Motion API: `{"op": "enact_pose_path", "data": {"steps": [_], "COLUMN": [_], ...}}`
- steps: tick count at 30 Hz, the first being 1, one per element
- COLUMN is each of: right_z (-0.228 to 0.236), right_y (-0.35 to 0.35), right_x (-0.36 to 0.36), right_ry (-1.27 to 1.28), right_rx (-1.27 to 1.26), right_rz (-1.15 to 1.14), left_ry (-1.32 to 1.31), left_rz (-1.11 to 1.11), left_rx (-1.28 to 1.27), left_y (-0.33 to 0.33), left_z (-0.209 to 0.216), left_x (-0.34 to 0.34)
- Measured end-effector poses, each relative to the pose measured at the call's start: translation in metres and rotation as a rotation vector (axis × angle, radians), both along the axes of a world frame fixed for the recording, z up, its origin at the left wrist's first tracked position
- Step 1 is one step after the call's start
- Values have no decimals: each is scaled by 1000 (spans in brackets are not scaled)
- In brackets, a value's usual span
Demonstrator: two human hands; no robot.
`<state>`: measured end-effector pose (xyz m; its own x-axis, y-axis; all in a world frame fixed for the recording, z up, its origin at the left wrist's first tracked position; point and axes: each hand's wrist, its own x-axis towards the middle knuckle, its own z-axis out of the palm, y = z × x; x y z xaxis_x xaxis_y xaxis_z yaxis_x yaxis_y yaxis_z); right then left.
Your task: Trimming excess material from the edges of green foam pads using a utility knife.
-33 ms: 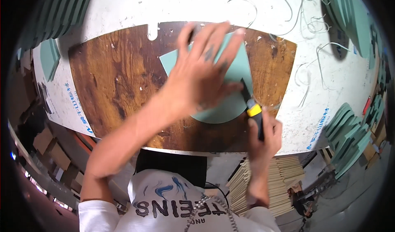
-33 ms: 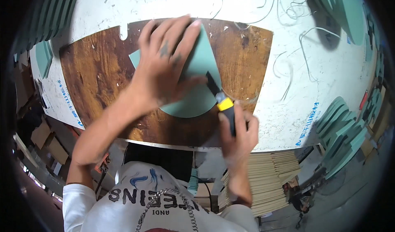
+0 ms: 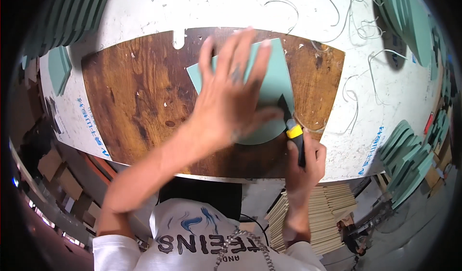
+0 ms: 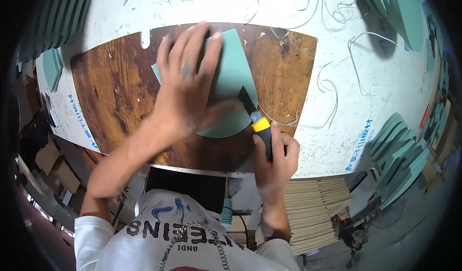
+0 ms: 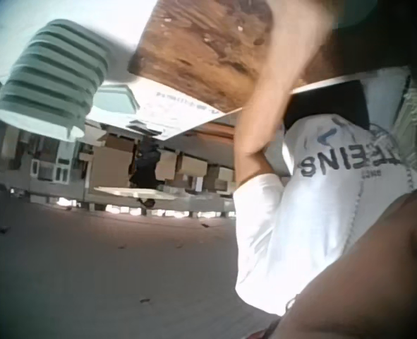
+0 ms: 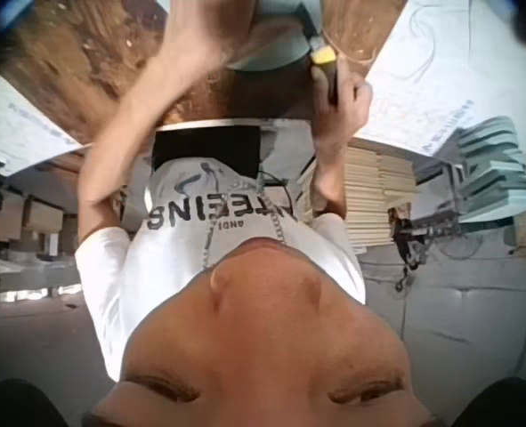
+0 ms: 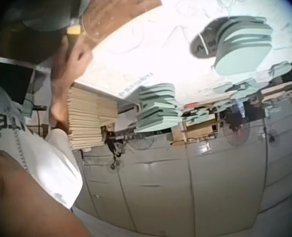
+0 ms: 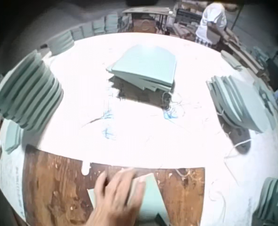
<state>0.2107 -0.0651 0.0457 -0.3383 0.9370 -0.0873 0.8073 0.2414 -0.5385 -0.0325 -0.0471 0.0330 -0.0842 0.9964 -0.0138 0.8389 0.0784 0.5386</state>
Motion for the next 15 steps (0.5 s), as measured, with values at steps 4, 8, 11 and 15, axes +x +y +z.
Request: {"op": "enact_pose_path", "data": {"steps": [4, 8, 11, 15], "right_z": [-3, -6, -7, -7], "right_y": [-9, 1, 8, 14], "right_x": [-6, -6, -4, -4], "right_ry": [-2, 74, 28, -1], "right_rx": [71, 93, 115, 142], "right_rz": [-56, -45, -21, 6], "left_ry": [-18, 55, 63, 79], "left_rz": [138, 236, 224, 206], "left_rx": [-194, -407, -538, -673], "left_y": [-46, -32, -18, -6], "left_z": [10, 24, 36, 42], "left_x": [25, 27, 30, 32]}}
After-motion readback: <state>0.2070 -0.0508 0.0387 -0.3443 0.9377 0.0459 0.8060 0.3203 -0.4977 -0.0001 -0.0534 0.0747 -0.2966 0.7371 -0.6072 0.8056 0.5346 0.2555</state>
